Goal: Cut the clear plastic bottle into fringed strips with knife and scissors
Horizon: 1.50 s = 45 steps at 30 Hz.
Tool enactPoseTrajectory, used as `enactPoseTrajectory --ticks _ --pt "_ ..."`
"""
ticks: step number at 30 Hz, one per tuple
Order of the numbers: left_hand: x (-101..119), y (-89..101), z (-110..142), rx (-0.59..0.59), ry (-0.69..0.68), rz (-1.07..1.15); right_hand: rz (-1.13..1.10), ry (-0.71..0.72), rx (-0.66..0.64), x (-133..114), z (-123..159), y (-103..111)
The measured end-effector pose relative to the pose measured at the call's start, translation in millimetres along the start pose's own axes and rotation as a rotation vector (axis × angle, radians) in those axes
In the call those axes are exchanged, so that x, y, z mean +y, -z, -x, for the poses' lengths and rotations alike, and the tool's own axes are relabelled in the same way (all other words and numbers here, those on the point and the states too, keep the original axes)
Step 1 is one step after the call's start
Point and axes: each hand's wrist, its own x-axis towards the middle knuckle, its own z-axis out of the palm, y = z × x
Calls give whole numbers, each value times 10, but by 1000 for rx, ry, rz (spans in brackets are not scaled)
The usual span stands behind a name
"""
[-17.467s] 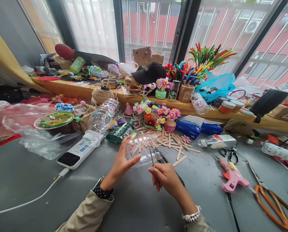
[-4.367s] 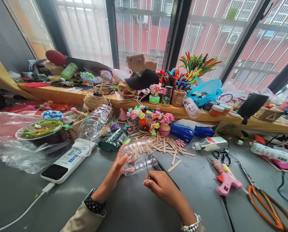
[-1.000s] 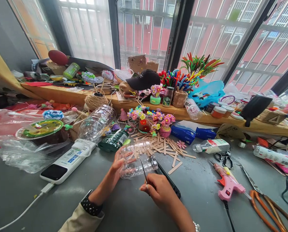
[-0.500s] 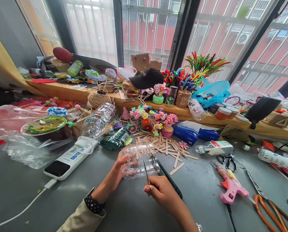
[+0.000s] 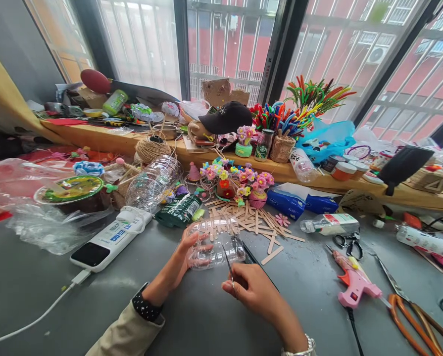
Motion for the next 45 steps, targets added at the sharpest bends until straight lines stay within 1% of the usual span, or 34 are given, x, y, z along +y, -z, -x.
enactPoseTrajectory --ticks 3,5,8,11,18,21,26,30,35,39,45 --pt "0 -2 -3 3 1 9 -5 -3 -2 1 -3 1" --pt "-8 -3 -6 26 -17 8 -38 3 -8 4 -7 -8" --pt "-28 0 -15 71 -65 -18 -86 1 3 4 -12 -25" --pt "-48 5 -27 90 -121 -46 -124 -2 13 -7 -12 -30" --pt "-72 21 -38 52 -176 -111 -152 1 -6 -15 -5 -16" --pt "-75 9 -10 38 -209 -148 -132 5 20 -3 -15 -28" --pt "-62 -45 56 15 -154 -104 -153 23 93 -9 -30 -68" --pt "-51 -73 84 37 -143 -93 -193 1 82 -5 -27 -82" --pt "-109 -38 8 60 -113 -85 -172 16 95 11 -42 -83" --pt "-162 5 -82 74 -128 -114 -147 26 98 12 -55 -91" --pt "-145 -13 -54 77 -146 -108 -137 28 107 31 -58 -130"
